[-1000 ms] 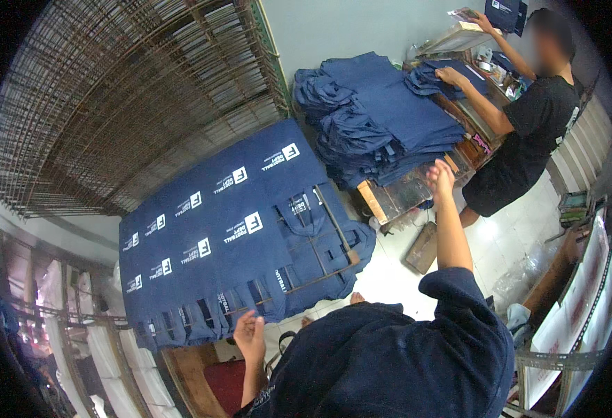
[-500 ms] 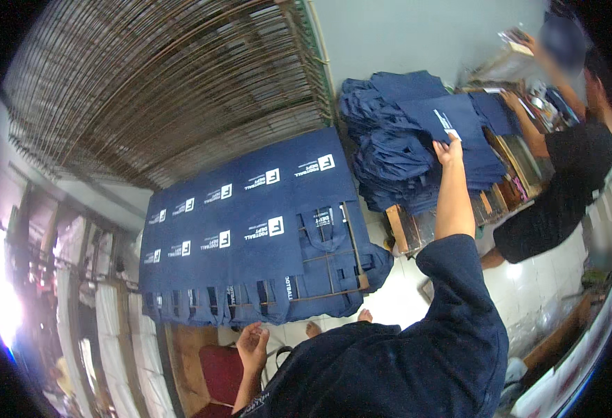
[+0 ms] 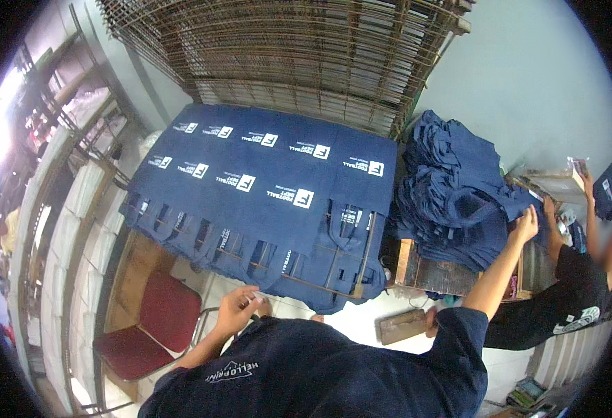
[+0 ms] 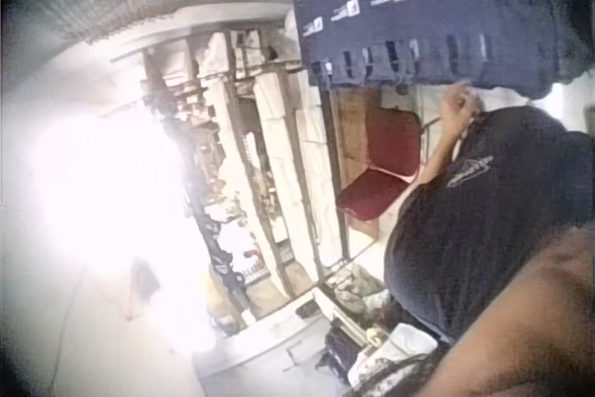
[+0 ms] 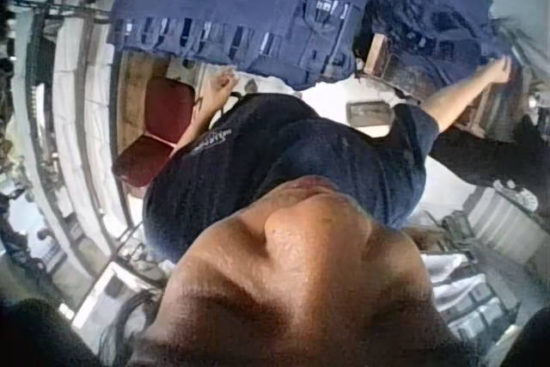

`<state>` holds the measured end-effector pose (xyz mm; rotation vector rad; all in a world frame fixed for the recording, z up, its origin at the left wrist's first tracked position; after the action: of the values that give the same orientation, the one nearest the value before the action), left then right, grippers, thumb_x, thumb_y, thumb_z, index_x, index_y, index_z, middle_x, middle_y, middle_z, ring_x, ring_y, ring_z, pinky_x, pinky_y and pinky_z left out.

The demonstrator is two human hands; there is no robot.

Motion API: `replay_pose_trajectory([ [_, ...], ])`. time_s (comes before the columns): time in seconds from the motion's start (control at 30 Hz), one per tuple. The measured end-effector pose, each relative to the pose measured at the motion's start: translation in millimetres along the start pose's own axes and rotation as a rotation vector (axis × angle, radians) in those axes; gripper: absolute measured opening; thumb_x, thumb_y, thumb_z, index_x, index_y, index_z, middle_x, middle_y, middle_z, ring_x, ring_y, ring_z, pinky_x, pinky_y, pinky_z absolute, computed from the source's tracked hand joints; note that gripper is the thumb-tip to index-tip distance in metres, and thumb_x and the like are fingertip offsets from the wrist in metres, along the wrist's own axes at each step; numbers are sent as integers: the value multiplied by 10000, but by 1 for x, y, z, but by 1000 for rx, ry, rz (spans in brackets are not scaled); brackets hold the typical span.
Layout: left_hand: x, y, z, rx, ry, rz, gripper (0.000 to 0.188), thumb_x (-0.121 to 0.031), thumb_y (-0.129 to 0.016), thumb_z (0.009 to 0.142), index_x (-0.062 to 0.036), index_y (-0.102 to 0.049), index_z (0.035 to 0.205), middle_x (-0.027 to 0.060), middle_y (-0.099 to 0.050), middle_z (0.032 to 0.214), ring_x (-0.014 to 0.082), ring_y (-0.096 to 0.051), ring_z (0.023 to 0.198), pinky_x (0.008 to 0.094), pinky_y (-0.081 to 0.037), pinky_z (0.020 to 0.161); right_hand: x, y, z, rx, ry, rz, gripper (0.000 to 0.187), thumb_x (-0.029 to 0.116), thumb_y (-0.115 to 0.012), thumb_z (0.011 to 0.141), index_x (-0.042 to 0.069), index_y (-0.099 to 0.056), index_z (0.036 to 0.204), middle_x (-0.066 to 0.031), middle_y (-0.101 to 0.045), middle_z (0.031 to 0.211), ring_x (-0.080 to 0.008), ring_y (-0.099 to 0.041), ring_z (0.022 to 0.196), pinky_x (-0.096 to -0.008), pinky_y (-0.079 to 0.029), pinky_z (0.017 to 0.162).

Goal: The person repeatedly picks up folded blue tote bags from a pile and places them onto a metal drying rack, stacking them in neat rows. A coworker is visible across the table also handling similar bags.

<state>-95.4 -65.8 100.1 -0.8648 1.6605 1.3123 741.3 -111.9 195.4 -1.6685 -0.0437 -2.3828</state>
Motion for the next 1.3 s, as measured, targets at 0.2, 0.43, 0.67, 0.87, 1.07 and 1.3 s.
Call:
replay_pose_trajectory([
  [0.2, -3, -13, 35, 40, -122, -195, 301, -184, -687, 778, -46, -611, 1034, 9, -577, 756, 54, -485, 564, 210, -411, 520, 210, -72, -71, 526, 300, -242, 403, 22, -539, 747, 0, -577, 1147, -82, -591, 1106, -183, -527, 1025, -287, -382, 910],
  [0.43, -30, -79, 53, 401, -202, -221, 305, -180, -680, 797, -75, -600, 1072, 6, -612, 815, 63, -520, 675, 234, -446, 620, 244, -203, -276, 1292, 305, -547, 519, 1, -511, 602, 4, -603, 1112, -113, -621, 994, -135, -563, 863, -243, -431, 779],
  [0.67, -46, -130, 42, 966, 71, -301, 779, -465, -652, 769, -73, -311, 1349, 136, -458, 1219, 222, -504, 1003, 365, -474, 763, 280, -240, -396, 1524, 21, -238, 524, -94, -485, 636, -12, -573, 1146, -21, -576, 887, -18, -423, 592, -172, -384, 549],
  [0.87, -64, -136, 64, 859, 330, -845, 639, -444, -589, 831, -91, -334, 1299, 104, -430, 1250, 225, -451, 1090, 327, -486, 691, 253, -195, -371, 1137, 1, 31, 559, -102, -477, 632, -36, -534, 1185, -81, -573, 1112, -78, -565, 771, -201, -451, 699],
  [1.07, -24, -120, 143, 390, 217, -600, 301, -140, -564, 809, -76, -553, 1102, 51, -582, 974, 175, -551, 847, 293, -495, 629, 90, -167, -390, 840, -214, -16, 565, -125, -486, 665, -24, -504, 1221, -112, -571, 1139, -131, -572, 900, -241, -451, 788],
  [1.3, 17, -125, 181, 120, -26, 186, 555, -138, -600, 707, -32, -469, 1236, 225, -592, 1062, 349, -559, 1019, 392, -449, 880, -44, -154, -417, 768, -39, -549, 533, -36, -570, 656, 31, -559, 1184, -69, -577, 806, -126, -500, 645, -263, -431, 638],
])
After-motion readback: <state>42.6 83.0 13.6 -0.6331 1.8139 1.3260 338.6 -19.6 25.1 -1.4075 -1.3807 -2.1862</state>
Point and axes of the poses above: each hand's wrist, its own z-axis towards the middle knuckle, its own y-axis out of the back of the hand, x = y × z, the point moved 9 cm from there along z, towards the middle knuckle
